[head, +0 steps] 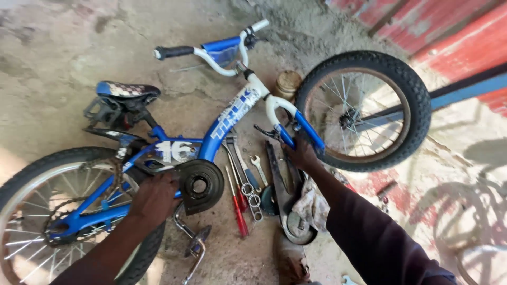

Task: Cleaning the bottom bracket area, applying grease to the bearings, and reassembling the crankset on a bicycle.

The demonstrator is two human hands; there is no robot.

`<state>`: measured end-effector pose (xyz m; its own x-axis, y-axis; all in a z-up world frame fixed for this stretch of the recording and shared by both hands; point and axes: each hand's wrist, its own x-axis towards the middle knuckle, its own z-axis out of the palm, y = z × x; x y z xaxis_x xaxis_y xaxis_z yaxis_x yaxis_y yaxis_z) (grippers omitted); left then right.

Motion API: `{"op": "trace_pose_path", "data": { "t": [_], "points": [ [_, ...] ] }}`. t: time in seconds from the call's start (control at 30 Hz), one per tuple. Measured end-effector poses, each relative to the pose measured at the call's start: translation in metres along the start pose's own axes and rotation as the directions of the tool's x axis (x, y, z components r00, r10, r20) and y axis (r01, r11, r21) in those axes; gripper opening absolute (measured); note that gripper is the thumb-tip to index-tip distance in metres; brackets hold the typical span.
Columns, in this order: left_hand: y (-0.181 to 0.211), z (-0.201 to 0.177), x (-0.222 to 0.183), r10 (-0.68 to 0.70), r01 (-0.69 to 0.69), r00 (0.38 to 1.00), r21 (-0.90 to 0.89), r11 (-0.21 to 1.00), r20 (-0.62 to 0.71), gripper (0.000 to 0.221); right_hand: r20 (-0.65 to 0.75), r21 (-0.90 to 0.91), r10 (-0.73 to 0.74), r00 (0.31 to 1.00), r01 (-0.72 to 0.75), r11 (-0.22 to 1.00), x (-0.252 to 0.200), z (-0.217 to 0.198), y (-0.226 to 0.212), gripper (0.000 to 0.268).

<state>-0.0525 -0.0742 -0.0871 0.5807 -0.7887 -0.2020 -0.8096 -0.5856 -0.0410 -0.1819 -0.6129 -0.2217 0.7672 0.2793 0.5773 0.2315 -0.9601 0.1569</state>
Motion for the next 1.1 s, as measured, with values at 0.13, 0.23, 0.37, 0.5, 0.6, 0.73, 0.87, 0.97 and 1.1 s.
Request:
{"op": "trace_pose_path", "data": {
  "t": [0.13,0.23,0.37,0.5,0.6,0.73,0.87,0.97,1.1],
  "points": [
    [-0.010,0.031,0.001,-0.067,0.075,0.995,-0.095,0.993,0.080,0.044,0.684,0.059,0.625,0.377,-0.882,0.467,0.091,-0.064,-0.021,0.065],
    [-0.026,0.025,0.001,-0.024,0.025,1.000,-0.105,0.994,0.013,0.047,0.587,-0.183,0.727,0.357,-0.816,0.549,0.141,-0.108,-0.028,0.053],
    [-0.050,-0.016,-0.008,-0.046,-0.032,0.989,-0.506,0.862,-0.140,0.038,0.592,-0.306,0.683,0.427,-0.666,0.681,0.183,-0.122,0.013,0.057],
    [-0.073,-0.087,-0.007,0.036,-0.159,0.958,-0.422,0.893,-0.284,0.055,0.656,-0.476,0.627,0.420,-0.413,0.776,0.290,-0.150,0.052,0.054],
    [-0.076,-0.162,-0.014,0.070,-0.159,0.965,-0.351,0.923,-0.253,0.040,0.774,-0.450,0.347,0.530,0.075,0.890,0.417,-0.237,0.045,0.055],
    [-0.082,-0.253,-0.044,-0.073,-0.083,0.958,-0.512,0.855,-0.277,0.023,0.707,-0.570,-0.065,0.704,0.622,0.537,0.482,-0.261,0.089,0.031],
    [-0.078,-0.283,-0.066,-0.158,0.040,0.974,-0.567,0.822,-0.161,0.032,0.635,-0.613,-0.255,0.729,0.677,0.407,0.537,-0.275,0.106,0.012],
    [-0.081,-0.284,-0.082,-0.212,0.113,0.973,-0.607,0.787,-0.093,0.033,0.704,-0.544,-0.203,0.680,0.701,0.462,0.532,-0.272,0.108,0.016],
    [-0.099,-0.249,-0.072,-0.085,-0.010,0.985,-0.534,0.845,-0.152,0.033,0.613,-0.583,-0.223,0.758,0.624,0.521,0.557,-0.254,0.115,0.015]
  ]
}}
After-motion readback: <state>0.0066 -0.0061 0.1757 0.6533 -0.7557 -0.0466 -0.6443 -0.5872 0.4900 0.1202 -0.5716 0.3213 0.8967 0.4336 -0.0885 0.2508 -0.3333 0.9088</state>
